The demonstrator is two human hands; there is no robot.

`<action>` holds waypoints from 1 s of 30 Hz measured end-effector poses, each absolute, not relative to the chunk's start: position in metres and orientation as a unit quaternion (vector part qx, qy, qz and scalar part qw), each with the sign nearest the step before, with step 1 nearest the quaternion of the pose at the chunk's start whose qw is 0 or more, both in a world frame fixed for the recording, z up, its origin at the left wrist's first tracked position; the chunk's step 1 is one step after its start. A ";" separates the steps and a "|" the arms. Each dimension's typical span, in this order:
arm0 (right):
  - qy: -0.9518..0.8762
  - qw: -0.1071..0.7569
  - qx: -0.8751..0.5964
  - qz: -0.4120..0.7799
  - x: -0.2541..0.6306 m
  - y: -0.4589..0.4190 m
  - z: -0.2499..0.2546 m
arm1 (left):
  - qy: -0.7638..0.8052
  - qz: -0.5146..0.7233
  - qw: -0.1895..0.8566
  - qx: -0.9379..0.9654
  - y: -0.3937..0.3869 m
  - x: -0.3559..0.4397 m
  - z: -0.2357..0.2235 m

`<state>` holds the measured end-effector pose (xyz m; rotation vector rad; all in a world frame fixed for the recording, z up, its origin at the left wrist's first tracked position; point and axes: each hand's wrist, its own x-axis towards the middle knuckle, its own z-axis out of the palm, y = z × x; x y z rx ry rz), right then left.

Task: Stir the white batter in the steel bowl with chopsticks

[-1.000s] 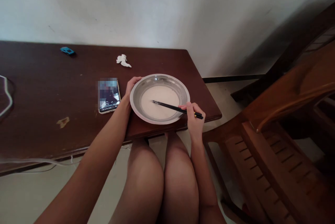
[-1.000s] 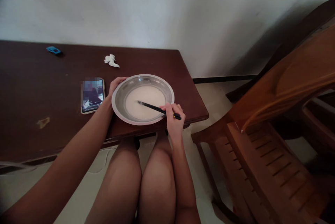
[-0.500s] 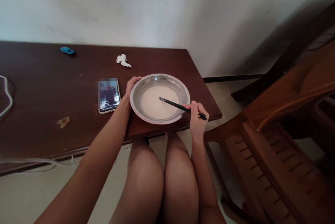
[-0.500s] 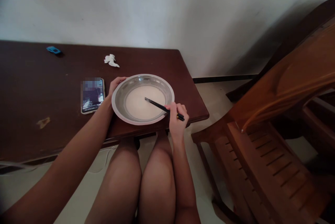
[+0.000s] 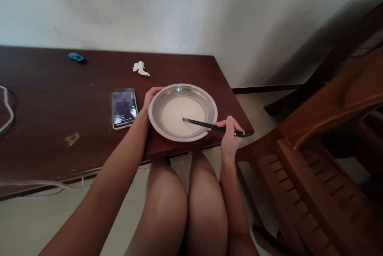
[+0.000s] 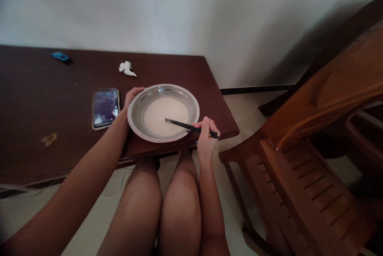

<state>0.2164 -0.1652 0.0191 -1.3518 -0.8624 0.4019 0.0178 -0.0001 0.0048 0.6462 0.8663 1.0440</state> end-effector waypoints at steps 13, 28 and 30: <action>-0.402 0.664 -0.600 0.191 0.216 -0.165 0.017 | 0.391 0.473 0.736 0.288 0.001 0.018 0.004; -0.457 0.618 -0.602 0.215 0.213 -0.164 0.016 | 0.397 0.471 0.733 0.287 0.000 0.018 0.006; -0.449 0.619 -0.617 0.188 0.214 -0.163 0.016 | 0.403 0.473 0.730 0.284 0.000 0.019 0.006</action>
